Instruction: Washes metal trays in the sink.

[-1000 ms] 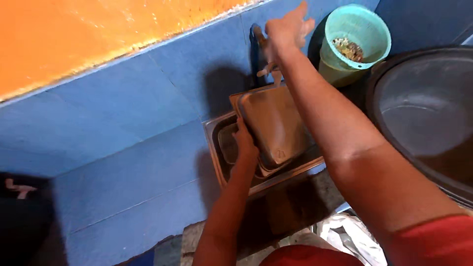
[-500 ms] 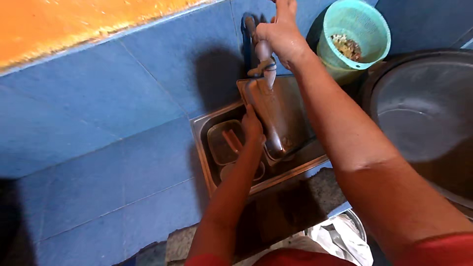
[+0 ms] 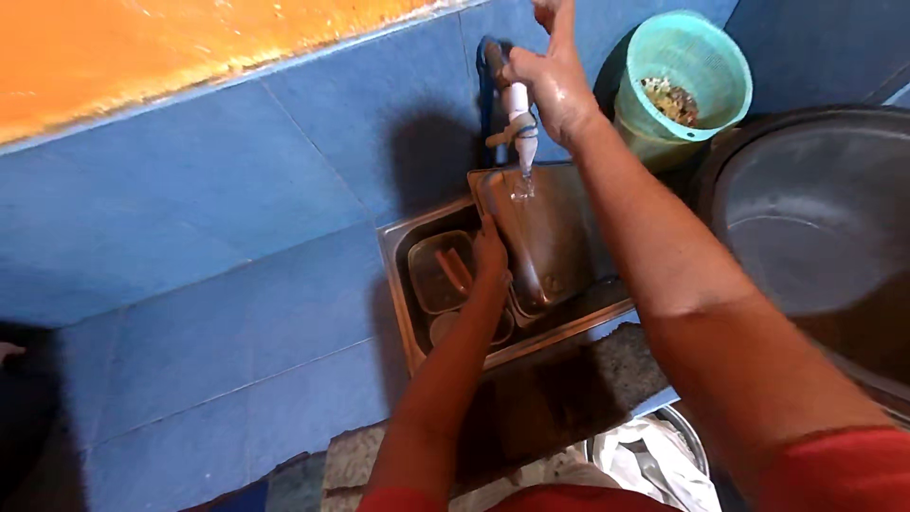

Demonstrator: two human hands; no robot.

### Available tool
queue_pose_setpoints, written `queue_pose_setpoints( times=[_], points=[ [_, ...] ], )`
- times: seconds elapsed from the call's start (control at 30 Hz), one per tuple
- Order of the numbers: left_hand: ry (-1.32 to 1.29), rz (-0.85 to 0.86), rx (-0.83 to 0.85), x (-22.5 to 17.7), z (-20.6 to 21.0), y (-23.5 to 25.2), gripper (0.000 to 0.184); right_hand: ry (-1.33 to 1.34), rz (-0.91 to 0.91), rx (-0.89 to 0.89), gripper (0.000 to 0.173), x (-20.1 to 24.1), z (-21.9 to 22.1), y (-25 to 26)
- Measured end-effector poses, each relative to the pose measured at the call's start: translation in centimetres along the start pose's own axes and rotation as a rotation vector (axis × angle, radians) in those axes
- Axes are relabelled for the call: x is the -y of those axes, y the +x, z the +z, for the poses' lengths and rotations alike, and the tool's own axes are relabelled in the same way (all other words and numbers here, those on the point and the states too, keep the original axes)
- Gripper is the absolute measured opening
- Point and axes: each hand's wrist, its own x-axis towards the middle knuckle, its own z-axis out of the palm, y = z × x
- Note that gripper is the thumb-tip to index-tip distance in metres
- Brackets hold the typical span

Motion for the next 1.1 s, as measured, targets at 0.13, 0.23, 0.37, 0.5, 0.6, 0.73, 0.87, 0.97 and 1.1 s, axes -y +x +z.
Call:
queue_pose_setpoints(
  times=[0.13, 0.23, 0.37, 0.5, 0.6, 0.73, 0.87, 0.97, 1.1],
  points=[
    [0.011, 0.054, 0.004, 1.5, -0.8, 1.0, 0.058, 0.417, 0.228, -0.431, 0.02, -2.9, 1.7, -5.5],
    [-0.017, 0.089, -0.03, 2.9, -1.3, 1.9, 0.054, 0.671, 0.729, -0.341, 0.009, -5.1, 2.0, -8.6],
    [-0.003, 0.076, -0.017, 3.7, -2.0, 2.6, 0.055, 0.916, 0.777, -0.423, 0.028, -5.9, 1.6, -8.8],
    [-0.009, 0.02, -0.033, 3.4, -2.0, 2.7, 0.057, 0.196, 0.626, 0.05, 0.038, -6.3, 2.2, -9.5],
    [-0.027, -0.033, -0.06, 3.0, -1.7, 2.8, 0.062, -0.327, 0.208, 0.337, 0.025, -7.5, 2.6, -9.9],
    [-0.076, -0.077, -0.122, 3.0, -0.9, 3.4, 0.066, -0.644, -0.118, 0.378, 0.028, -9.9, 2.9, -9.8],
    [-0.027, -0.135, -0.189, 1.9, -1.1, 3.3, 0.074, -0.807, -0.068, 0.298, 0.049, -11.8, 2.3, -9.0],
    [-0.013, -0.121, -0.158, 1.3, -3.5, 3.2, 0.08, -0.998, -0.019, 0.195, 0.056, -11.8, 0.6, -7.5],
    [-0.109, 0.057, -0.169, 0.2, -7.9, 1.0, 0.065, -1.046, 0.025, 0.201, 0.054, -11.7, -3.0, -5.9]
  ],
)
